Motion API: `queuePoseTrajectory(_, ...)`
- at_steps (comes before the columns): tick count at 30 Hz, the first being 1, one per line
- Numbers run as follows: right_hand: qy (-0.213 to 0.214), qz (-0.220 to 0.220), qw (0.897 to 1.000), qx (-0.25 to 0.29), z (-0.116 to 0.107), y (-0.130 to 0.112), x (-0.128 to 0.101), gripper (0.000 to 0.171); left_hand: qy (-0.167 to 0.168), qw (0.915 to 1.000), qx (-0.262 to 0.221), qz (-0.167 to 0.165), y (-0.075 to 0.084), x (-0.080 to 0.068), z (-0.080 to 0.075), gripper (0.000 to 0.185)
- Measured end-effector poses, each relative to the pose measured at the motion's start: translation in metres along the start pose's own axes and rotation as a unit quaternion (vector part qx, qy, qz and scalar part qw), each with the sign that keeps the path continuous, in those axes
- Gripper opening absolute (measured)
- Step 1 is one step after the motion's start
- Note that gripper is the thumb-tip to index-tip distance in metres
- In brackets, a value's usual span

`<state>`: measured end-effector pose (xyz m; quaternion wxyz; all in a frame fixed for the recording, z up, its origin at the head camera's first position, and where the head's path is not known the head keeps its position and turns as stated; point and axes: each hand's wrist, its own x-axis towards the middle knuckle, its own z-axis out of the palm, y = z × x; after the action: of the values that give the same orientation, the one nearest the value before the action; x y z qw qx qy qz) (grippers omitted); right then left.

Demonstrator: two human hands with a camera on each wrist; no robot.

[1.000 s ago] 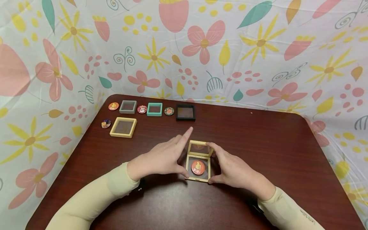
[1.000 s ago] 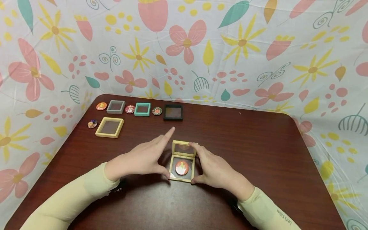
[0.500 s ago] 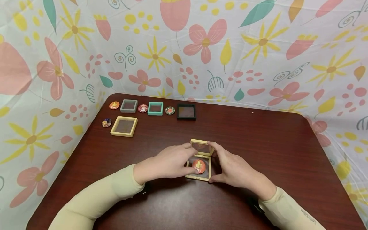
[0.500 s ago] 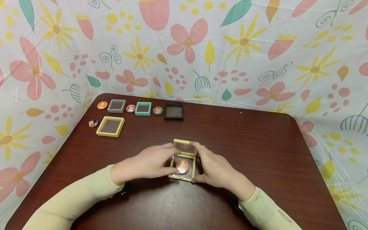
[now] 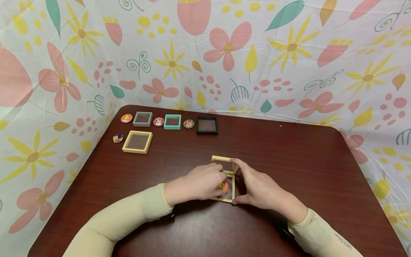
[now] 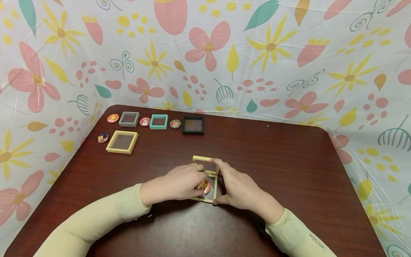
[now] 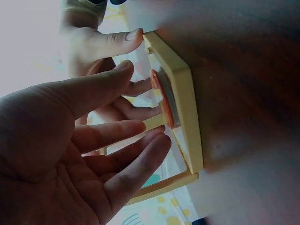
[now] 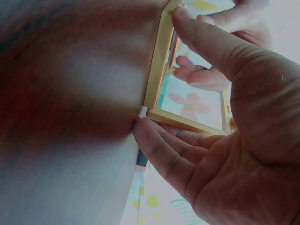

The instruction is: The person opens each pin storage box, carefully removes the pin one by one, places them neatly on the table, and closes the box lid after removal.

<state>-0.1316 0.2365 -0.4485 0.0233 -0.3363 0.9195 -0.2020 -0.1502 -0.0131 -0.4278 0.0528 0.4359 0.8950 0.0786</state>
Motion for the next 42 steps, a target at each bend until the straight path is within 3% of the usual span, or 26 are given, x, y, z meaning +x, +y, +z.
queuePoseTrajectory(15, 0.005, 0.004, 1.000, -0.001, 0.002, 0.000, 0.000, 0.131, -0.004, 0.9986, 0.053, 0.003, 0.004, 0.002, 0.012, 0.018)
queuePoseTrajectory(25, 0.003, 0.006, 1.000, -0.001, 0.002, 0.000, 0.001, 0.131, 0.017, 0.9974, 0.066, 0.022, 0.002, 0.000, 0.013, 0.014)
queuePoseTrajectory(30, 0.007, 0.006, 1.000, -0.005, 0.002, 0.000, 0.001, 0.131, 0.009, 0.9993, 0.027, 0.026, -0.005, -0.003, 0.003, 0.012)
queuePoseTrajectory(35, 0.013, 0.001, 1.000, -0.004, 0.002, 0.000, 0.001, 0.132, -0.004, 0.9993, -0.029, 0.023, -0.016, -0.014, -0.020, 0.020)
queuePoseTrajectory(39, 0.010, 0.002, 1.000, -0.005, 0.001, 0.000, 0.001, 0.132, 0.002, 0.9977, -0.066, 0.018, -0.033, -0.022, -0.036, 0.033)
queuePoseTrajectory(42, 0.008, 0.006, 1.000, -0.006, 0.001, 0.000, 0.001, 0.132, 0.015, 0.9963, -0.085, -0.001, -0.051, -0.026, -0.045, 0.029)
